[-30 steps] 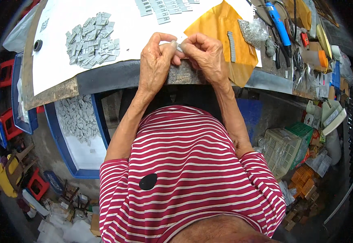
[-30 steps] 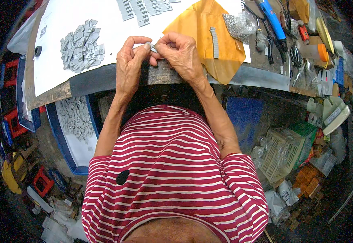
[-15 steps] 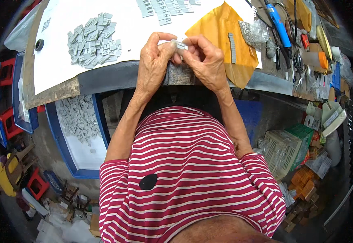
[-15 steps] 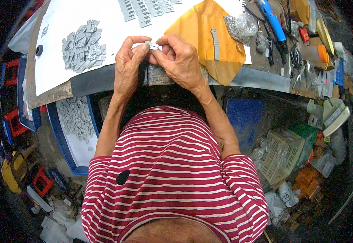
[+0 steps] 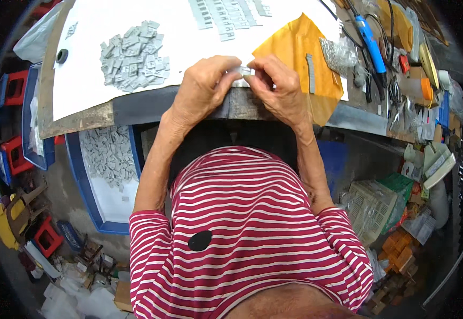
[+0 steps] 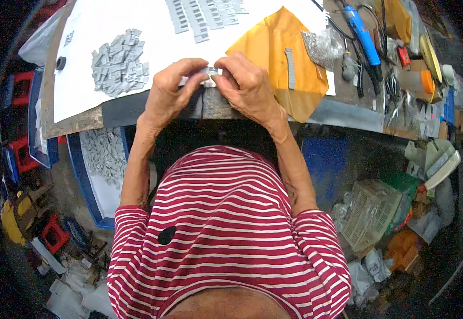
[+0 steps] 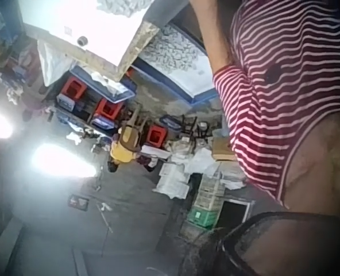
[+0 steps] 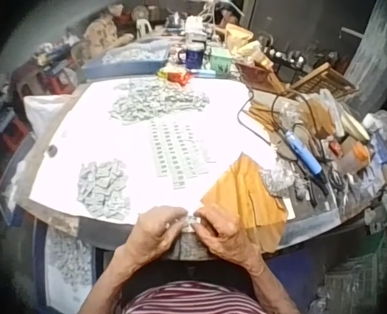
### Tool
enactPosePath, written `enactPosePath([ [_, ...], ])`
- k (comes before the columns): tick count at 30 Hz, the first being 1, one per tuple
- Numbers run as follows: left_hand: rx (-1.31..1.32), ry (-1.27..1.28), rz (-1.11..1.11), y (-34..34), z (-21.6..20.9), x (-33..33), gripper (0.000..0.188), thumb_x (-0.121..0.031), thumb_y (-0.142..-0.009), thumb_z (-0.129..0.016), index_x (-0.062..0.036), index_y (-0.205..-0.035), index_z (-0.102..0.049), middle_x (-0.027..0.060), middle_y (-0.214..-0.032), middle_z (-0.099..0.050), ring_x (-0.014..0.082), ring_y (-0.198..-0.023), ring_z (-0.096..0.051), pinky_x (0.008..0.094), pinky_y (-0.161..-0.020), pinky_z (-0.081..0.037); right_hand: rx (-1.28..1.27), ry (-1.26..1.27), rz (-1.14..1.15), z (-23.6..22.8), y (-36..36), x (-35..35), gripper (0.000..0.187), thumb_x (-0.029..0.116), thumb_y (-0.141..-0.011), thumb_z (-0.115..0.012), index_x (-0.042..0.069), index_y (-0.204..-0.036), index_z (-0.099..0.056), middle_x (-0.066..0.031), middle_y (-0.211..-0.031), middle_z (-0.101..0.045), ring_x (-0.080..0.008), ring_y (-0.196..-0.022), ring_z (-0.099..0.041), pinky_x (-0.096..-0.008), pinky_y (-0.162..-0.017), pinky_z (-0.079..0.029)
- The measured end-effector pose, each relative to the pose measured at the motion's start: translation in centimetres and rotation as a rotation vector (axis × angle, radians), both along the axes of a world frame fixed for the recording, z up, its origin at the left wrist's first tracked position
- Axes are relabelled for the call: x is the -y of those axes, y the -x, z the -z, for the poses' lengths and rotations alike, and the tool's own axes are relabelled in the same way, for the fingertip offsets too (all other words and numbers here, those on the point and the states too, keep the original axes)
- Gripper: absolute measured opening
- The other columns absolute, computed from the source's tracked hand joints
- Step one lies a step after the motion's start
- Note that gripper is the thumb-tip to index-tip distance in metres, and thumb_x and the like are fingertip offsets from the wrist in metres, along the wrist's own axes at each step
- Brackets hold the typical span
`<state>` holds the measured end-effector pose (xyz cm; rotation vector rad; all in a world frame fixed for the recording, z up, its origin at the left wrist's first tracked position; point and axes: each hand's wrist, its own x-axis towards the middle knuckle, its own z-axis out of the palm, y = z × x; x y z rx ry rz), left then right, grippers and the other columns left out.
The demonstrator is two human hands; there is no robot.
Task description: The recorder is inspecting and organizing small grey components on a workbench.
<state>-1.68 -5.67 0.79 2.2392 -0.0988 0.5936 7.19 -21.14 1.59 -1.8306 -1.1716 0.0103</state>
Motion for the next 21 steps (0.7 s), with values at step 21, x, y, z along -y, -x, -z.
enactPosePath([
  [21, -0.088, 0.000, -0.357, -6.2, 0.2, -12.7, 0.019, -0.011, -0.080, -0.062, 0.0022, -0.095, -0.062, 0.0093, -0.078, -0.065, 0.0134, -0.068, -0.059, 0.0247, -0.060, -0.047, -0.113, -0.060, 0.100, 2.3, 2.3, -1.2, 0.019, -0.001, -0.074, -0.062, -0.003, -0.091, -0.055, -0.0080, -0.069, -0.048, -0.0153, -0.050, -0.045, -0.0273, -0.045, -0.037],
])
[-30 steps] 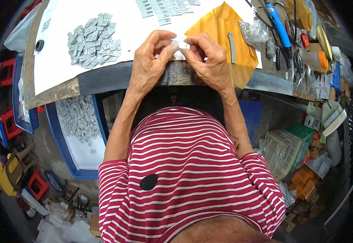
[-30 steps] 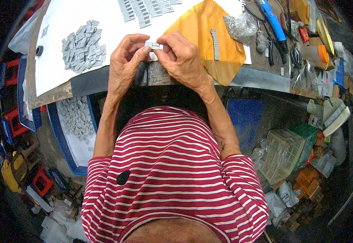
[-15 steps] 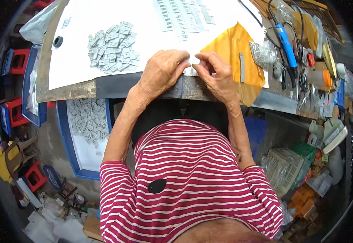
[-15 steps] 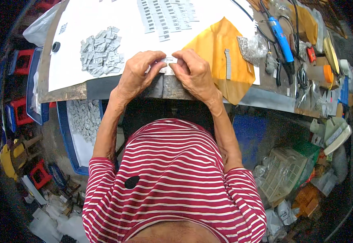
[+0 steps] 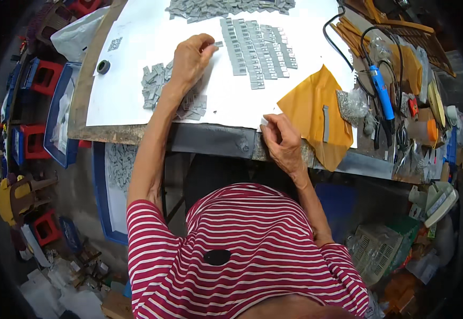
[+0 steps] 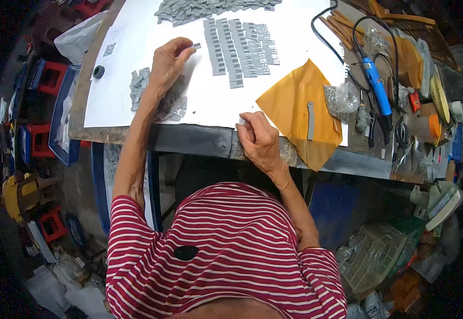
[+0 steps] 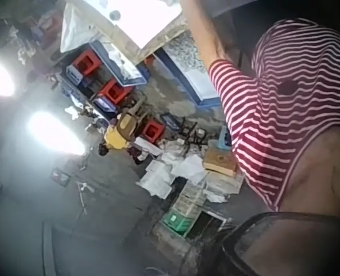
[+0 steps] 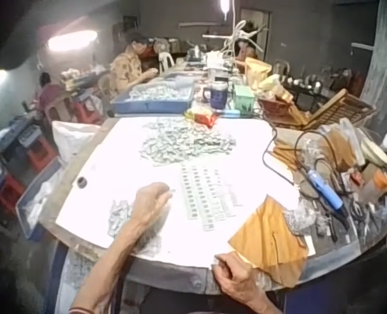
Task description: The recorder is inspecting and organizing small grey components on a workbench.
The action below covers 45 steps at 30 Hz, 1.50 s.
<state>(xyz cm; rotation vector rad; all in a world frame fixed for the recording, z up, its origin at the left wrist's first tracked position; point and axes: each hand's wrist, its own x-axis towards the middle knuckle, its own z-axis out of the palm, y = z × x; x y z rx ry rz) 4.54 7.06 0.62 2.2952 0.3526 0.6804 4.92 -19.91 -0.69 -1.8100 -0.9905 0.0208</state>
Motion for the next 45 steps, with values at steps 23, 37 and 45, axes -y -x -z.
enactPosePath([
  [23, -0.131, -0.100, -0.256, -8.5, 4.2, -6.3, 0.017, -0.022, -0.075, -0.063, -0.0137, -0.089, -0.068, 0.0088, -0.087, -0.063, 0.0263, -0.081, -0.060, 0.0443, -0.076, -0.041, -0.097, 0.072, -0.014, -0.5, -0.5, -0.5, 0.010, -0.003, -0.076, -0.060, -0.002, -0.086, -0.056, -0.0071, -0.068, -0.050, -0.0136, -0.055, -0.046, -0.0246, -0.049, -0.037],
  [37, -0.016, -0.034, -0.250, -8.8, 5.3, -6.3, 0.016, -0.021, -0.075, -0.063, -0.0166, -0.089, -0.068, 0.0061, -0.091, -0.061, 0.0240, -0.086, -0.058, 0.0427, -0.081, -0.035, -0.077, 0.071, -0.008, -0.3, -0.7, -0.6, 0.011, -0.002, -0.075, -0.059, 0.000, -0.085, -0.055, -0.0090, -0.066, -0.048, -0.0160, -0.048, -0.045, -0.0272, -0.044, -0.036],
  [45, 0.036, -0.232, -0.289, -8.6, 5.4, -6.2, 0.019, -0.018, -0.074, -0.064, -0.0108, -0.092, -0.066, 0.0084, -0.082, -0.064, 0.0216, -0.072, -0.062, 0.0314, -0.067, -0.048, -0.125, 0.109, 0.004, -0.4, -0.4, -0.6, 0.009, -0.002, -0.076, -0.059, -0.001, -0.085, -0.057, -0.0060, -0.067, -0.050, -0.0126, -0.053, -0.047, -0.0238, -0.049, -0.038],
])
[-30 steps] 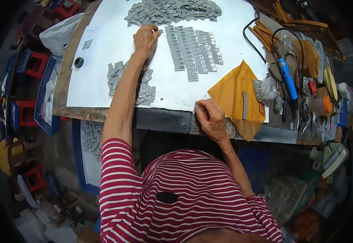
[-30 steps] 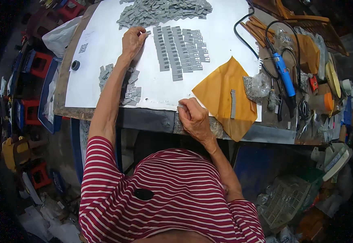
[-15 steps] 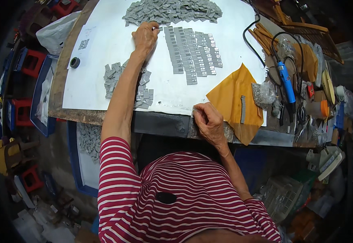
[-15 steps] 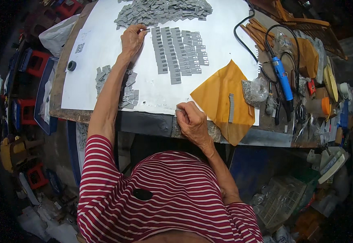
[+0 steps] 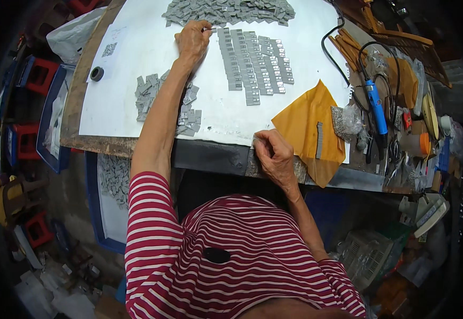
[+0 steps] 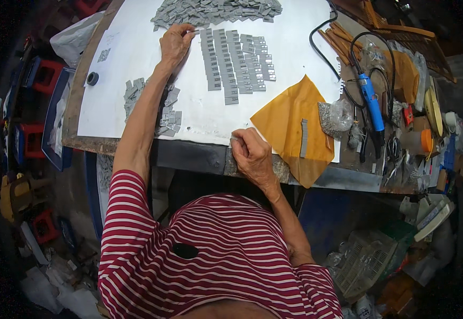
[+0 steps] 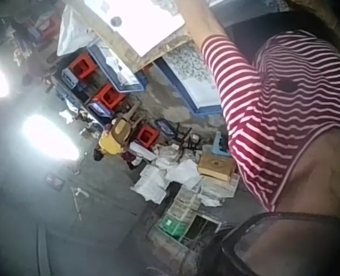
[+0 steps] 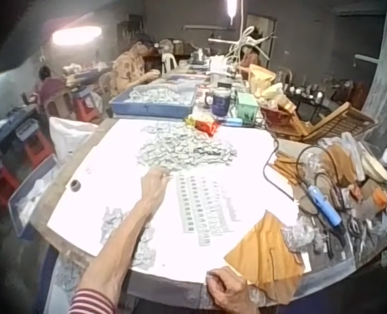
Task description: The recorder is inspecting and organizing small grey components on a workbench.
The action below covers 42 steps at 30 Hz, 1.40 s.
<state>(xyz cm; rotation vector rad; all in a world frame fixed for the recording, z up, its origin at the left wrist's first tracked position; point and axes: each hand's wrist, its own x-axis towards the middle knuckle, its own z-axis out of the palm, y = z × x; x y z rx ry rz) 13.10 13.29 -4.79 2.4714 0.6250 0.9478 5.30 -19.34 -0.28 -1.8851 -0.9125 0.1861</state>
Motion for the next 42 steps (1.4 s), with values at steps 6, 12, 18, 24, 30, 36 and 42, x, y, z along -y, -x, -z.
enactPosePath([
  [6, 0.119, 0.217, 0.126, 2.5, -4.9, 3.5, 0.023, -0.011, -0.076, -0.051, 0.0034, -0.091, -0.060, 0.0209, -0.093, -0.060, 0.0347, -0.088, -0.057, 0.0378, -0.078, -0.045, 0.013, -0.012, 0.038, 0.3, -0.2, 0.1, 0.008, -0.001, -0.078, -0.060, -0.002, -0.085, -0.058, -0.0050, -0.067, -0.052, -0.0102, -0.054, -0.046, -0.0231, -0.051, -0.039],
  [12, -0.060, 0.068, 0.348, 8.1, -3.5, -0.1, 0.022, -0.016, -0.081, -0.056, -0.0014, -0.096, -0.064, 0.0115, -0.087, -0.066, 0.0201, -0.077, -0.062, 0.0291, -0.070, -0.048, -0.018, -0.019, 0.013, 0.4, 0.0, -0.2, 0.010, 0.000, -0.078, -0.060, -0.002, -0.088, -0.058, -0.0036, -0.068, -0.051, -0.0090, -0.055, -0.045, -0.0225, -0.051, -0.038],
  [18, -0.239, 0.051, 0.289, 11.9, -4.5, 2.2, 0.014, -0.008, -0.082, -0.058, -0.0023, -0.093, -0.064, 0.0085, -0.086, -0.063, 0.0168, -0.075, -0.060, 0.0267, -0.069, -0.047, 0.046, -0.028, 0.019, 0.4, 0.1, 0.1, 0.009, -0.001, -0.075, -0.060, -0.001, -0.084, -0.057, -0.0085, -0.068, -0.051, -0.0150, -0.052, -0.049, -0.0267, -0.049, -0.040],
  [24, -0.326, -0.099, 0.327, 11.1, -4.5, 2.3, 0.012, -0.009, -0.080, -0.060, -0.0048, -0.090, -0.066, 0.0096, -0.087, -0.060, 0.0239, -0.080, -0.057, 0.0330, -0.073, -0.047, 0.047, -0.030, 0.018, 0.4, 0.2, 0.1, 0.009, -0.001, -0.076, -0.060, -0.001, -0.084, -0.056, -0.0084, -0.068, -0.051, -0.0151, -0.052, -0.049, -0.0269, -0.048, -0.040],
  [30, -0.407, -0.263, 0.323, 10.6, -5.1, 2.8, 0.010, -0.009, -0.078, -0.062, -0.0058, -0.087, -0.066, 0.0083, -0.091, -0.060, 0.0243, -0.082, -0.057, 0.0352, -0.075, -0.048, 0.030, -0.024, 0.019, 0.7, 0.1, 0.2, 0.009, 0.001, -0.078, -0.061, -0.001, -0.086, -0.058, -0.0050, -0.070, -0.054, -0.0103, -0.055, -0.047, -0.0234, -0.051, -0.039],
  [36, -0.476, -0.078, 0.327, 10.9, -6.0, 3.4, 0.009, -0.006, -0.077, -0.063, -0.0046, -0.086, -0.064, 0.0077, -0.092, -0.058, 0.0231, -0.085, -0.058, 0.0324, -0.076, -0.049, 0.044, -0.026, 0.014, 0.9, -0.1, 0.3, 0.009, 0.000, -0.078, -0.061, -0.001, -0.086, -0.058, -0.0048, -0.069, -0.053, -0.0098, -0.055, -0.047, -0.0231, -0.051, -0.039],
  [42, -0.424, -0.125, 0.346, 11.0, -5.7, 2.7, 0.011, -0.011, -0.073, -0.067, -0.0036, -0.079, -0.061, 0.0090, -0.086, -0.060, 0.0248, -0.083, -0.057, 0.0359, -0.073, -0.047, 0.045, -0.049, 0.008, 0.7, 0.0, 0.3, 0.010, 0.000, -0.075, -0.060, -0.001, -0.084, -0.056, -0.0101, -0.069, -0.053, -0.0181, -0.054, -0.051, -0.0285, -0.049, -0.040],
])
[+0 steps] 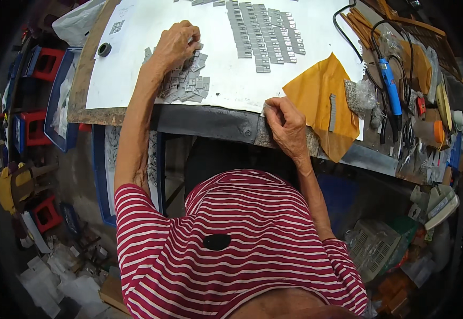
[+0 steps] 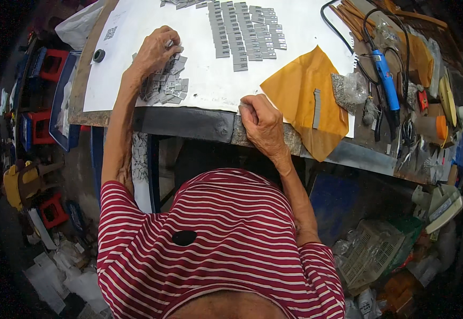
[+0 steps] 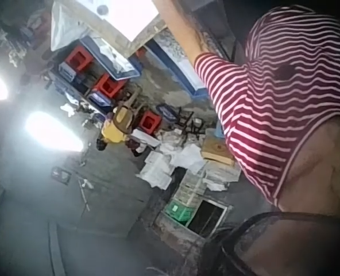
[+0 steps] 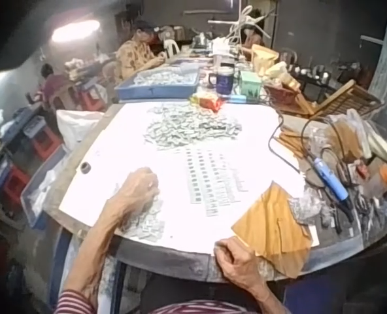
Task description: The recorder is inspecting and organizing small grey components on a workbench.
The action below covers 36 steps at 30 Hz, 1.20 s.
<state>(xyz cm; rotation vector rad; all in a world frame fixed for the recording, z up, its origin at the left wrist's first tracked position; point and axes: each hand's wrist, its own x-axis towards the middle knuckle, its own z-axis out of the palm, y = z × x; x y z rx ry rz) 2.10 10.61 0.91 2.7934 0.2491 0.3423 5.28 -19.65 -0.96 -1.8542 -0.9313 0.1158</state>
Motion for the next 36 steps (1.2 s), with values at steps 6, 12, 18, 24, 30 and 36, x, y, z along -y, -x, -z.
enactPosePath([
  [6, 0.040, -0.023, 0.030, 0.7, 0.1, -0.2, 0.014, -0.013, -0.074, -0.064, -0.0017, -0.077, -0.056, 0.0107, -0.082, -0.057, 0.0270, -0.079, -0.055, 0.0376, -0.070, -0.045, -0.011, -0.015, -0.008, -0.2, 0.0, 0.1, 0.010, 0.000, -0.075, -0.060, -0.001, -0.084, -0.056, -0.0099, -0.069, -0.052, -0.0176, -0.053, -0.050, -0.0283, -0.049, -0.039],
  [12, 0.303, 0.133, 0.071, 1.1, 0.6, -0.3, 0.013, -0.012, -0.076, -0.059, -0.0013, -0.078, -0.053, 0.0149, -0.080, -0.055, 0.0310, -0.078, -0.052, 0.0379, -0.069, -0.042, -0.003, -0.088, 0.005, 0.2, -0.1, 0.4, 0.008, 0.000, -0.077, -0.059, -0.001, -0.085, -0.057, -0.0079, -0.066, -0.050, -0.0137, -0.052, -0.046, -0.0258, -0.049, -0.037],
  [18, 0.385, 0.353, -0.102, 2.9, -1.9, 2.3, 0.011, -0.012, -0.085, -0.056, -0.0010, -0.088, -0.055, 0.0052, -0.079, -0.057, 0.0130, -0.077, -0.053, 0.0264, -0.074, -0.043, 0.096, -0.250, -0.022, 0.5, -0.2, 0.3, 0.011, -0.005, -0.074, -0.057, -0.002, -0.084, -0.056, -0.0082, -0.065, -0.049, -0.0154, -0.052, -0.046, -0.0267, -0.048, -0.037],
  [24, 0.432, 0.881, -0.063, 3.0, -2.2, 9.4, 0.010, -0.010, -0.085, -0.058, -0.0017, -0.090, -0.057, 0.0088, -0.084, -0.063, 0.0126, -0.073, -0.059, 0.0242, -0.067, -0.048, 0.039, -0.240, -0.050, -3.7, 0.3, 2.5, 0.009, -0.004, -0.075, -0.056, -0.003, -0.084, -0.057, -0.0042, -0.068, -0.051, -0.0083, -0.054, -0.045, -0.0225, -0.046, -0.035],
  [30, 0.307, 1.130, -0.032, 3.4, -0.3, 16.6, 0.008, -0.006, -0.085, -0.056, -0.0022, -0.092, -0.055, 0.0035, -0.078, -0.060, 0.0080, -0.070, -0.055, 0.0201, -0.062, -0.044, 0.097, -0.011, 0.320, -4.2, -4.3, 7.1, 0.007, 0.003, -0.080, -0.057, -0.001, -0.085, -0.059, -0.0025, -0.066, -0.054, -0.0073, -0.057, -0.048, -0.0212, -0.052, -0.039],
  [36, 0.318, 0.934, -0.023, 3.4, 1.4, 18.2, 0.009, -0.006, -0.084, -0.058, -0.0010, -0.090, -0.056, 0.0023, -0.070, -0.058, 0.0073, -0.064, -0.053, 0.0202, -0.058, -0.042, 0.223, 0.149, 0.330, -1.1, -10.1, 9.1, 0.012, 0.007, -0.082, -0.056, -0.004, -0.087, -0.059, -0.0070, -0.076, -0.056, -0.0100, -0.064, -0.052, -0.0237, -0.057, -0.042],
])
